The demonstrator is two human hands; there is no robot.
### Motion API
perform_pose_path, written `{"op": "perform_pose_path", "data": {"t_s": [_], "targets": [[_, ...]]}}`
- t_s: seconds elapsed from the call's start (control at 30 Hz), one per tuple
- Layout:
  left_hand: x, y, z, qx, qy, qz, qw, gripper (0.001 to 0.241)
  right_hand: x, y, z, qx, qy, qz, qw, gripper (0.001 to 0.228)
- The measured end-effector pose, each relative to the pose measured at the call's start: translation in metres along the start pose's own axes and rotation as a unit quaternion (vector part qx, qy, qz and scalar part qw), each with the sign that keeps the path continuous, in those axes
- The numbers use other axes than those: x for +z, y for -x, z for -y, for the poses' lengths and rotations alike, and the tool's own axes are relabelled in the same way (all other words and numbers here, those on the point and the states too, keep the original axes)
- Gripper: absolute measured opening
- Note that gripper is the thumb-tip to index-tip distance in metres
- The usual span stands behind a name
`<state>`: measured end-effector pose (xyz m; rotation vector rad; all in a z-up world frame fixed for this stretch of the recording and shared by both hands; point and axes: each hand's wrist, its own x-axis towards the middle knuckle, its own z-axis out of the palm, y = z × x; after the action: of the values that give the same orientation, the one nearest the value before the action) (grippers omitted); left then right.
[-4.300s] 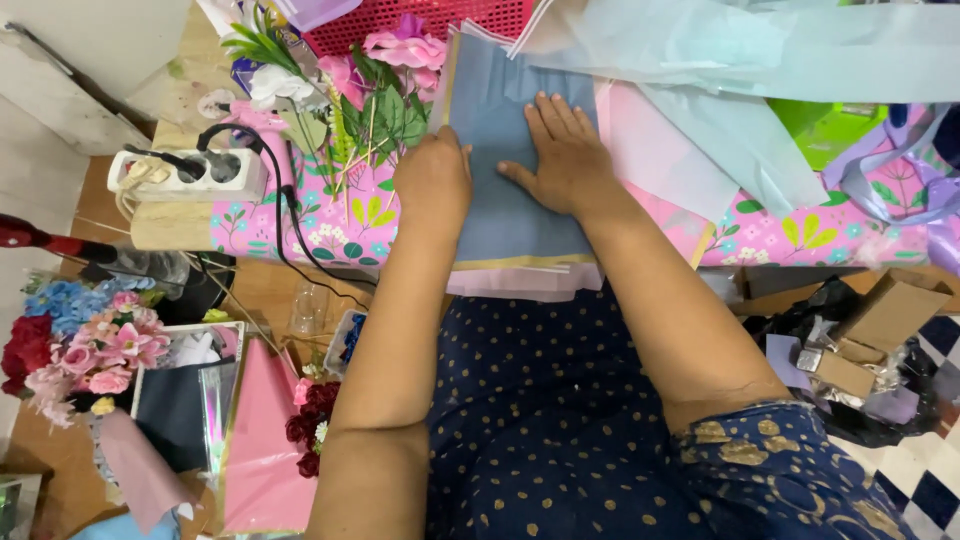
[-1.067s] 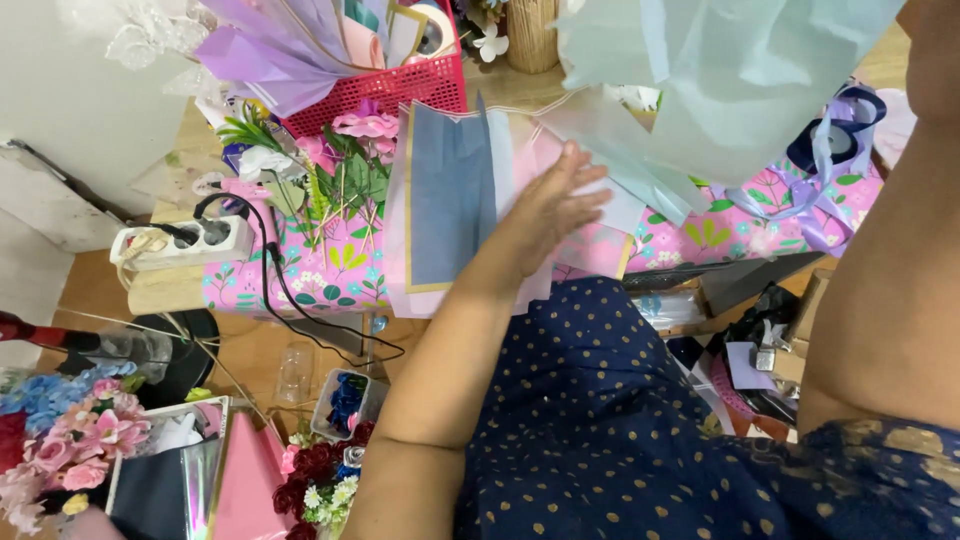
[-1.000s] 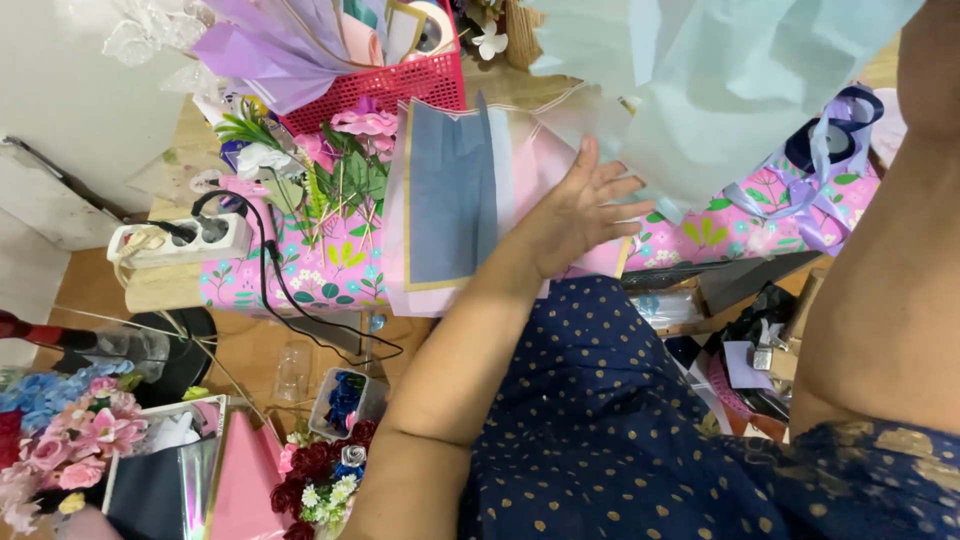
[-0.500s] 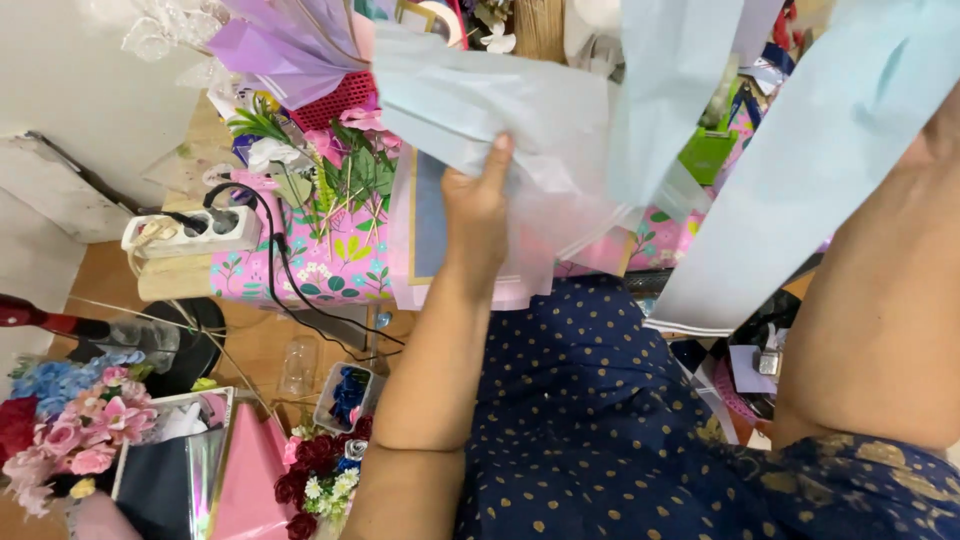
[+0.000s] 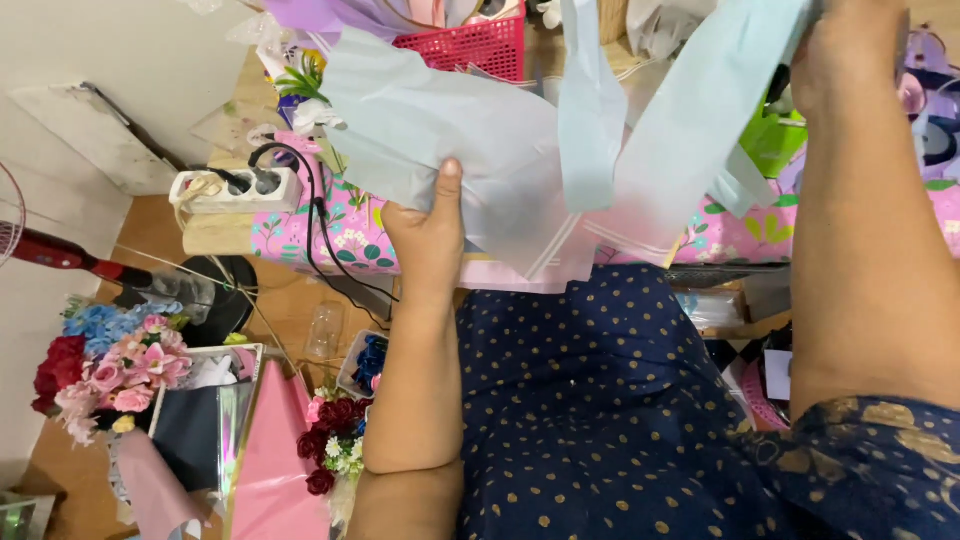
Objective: The person folds several sheets of translucent pink and blue tissue paper by hand. They smooth the creases and stack the folded sheets on a table covered with a floral cloth.
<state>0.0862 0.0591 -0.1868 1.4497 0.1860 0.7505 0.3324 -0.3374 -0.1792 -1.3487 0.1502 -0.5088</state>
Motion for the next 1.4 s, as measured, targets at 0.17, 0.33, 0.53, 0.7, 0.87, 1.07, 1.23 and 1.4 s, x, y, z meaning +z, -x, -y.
{"op": "perform_pose_path", "data": {"t_s": [0.17,0.33,0.53,0.7,0.87,1.07,1.23,1.4], "targets": [[-0.001,0.013,-0.035,0.002,-0.013,0.021,1.0,0.029,0.013,0.034,0.002,-0.157,0.253,0.06,0.953,0.046],[0.004,0.021,-0.043,-0.005,-0.058,0.048,0.997,0.035,0.027,0.152,0.037,-0.31,0.166,0.188,0.917,0.052],[0.024,0.025,-0.027,0.064,-0.091,0.055,0.992,0.038,0.045,0.225,0.047,-0.289,0.385,0.289,0.827,0.05],[0.015,0.022,-0.015,0.04,-0.084,0.056,0.994,0.034,0.041,0.224,0.068,-0.197,0.283,0.362,0.866,0.035],[0.004,0.025,-0.018,-0.093,-0.085,0.053,0.991,0.04,0.038,0.231,0.08,-0.136,0.216,0.411,0.875,0.03],[-0.021,0.008,0.028,-0.133,-0.038,-0.075,0.987,0.039,0.009,0.2,0.061,0.045,0.143,0.298,0.943,0.01],[-0.061,-0.013,-0.008,0.013,-0.005,-0.111,0.994,0.035,-0.043,0.14,0.044,-0.042,0.212,0.218,0.952,0.011],[-0.045,0.004,-0.011,0.047,-0.01,-0.016,0.999,0.044,-0.018,0.145,0.034,-0.196,0.376,0.156,0.892,0.046]]}}
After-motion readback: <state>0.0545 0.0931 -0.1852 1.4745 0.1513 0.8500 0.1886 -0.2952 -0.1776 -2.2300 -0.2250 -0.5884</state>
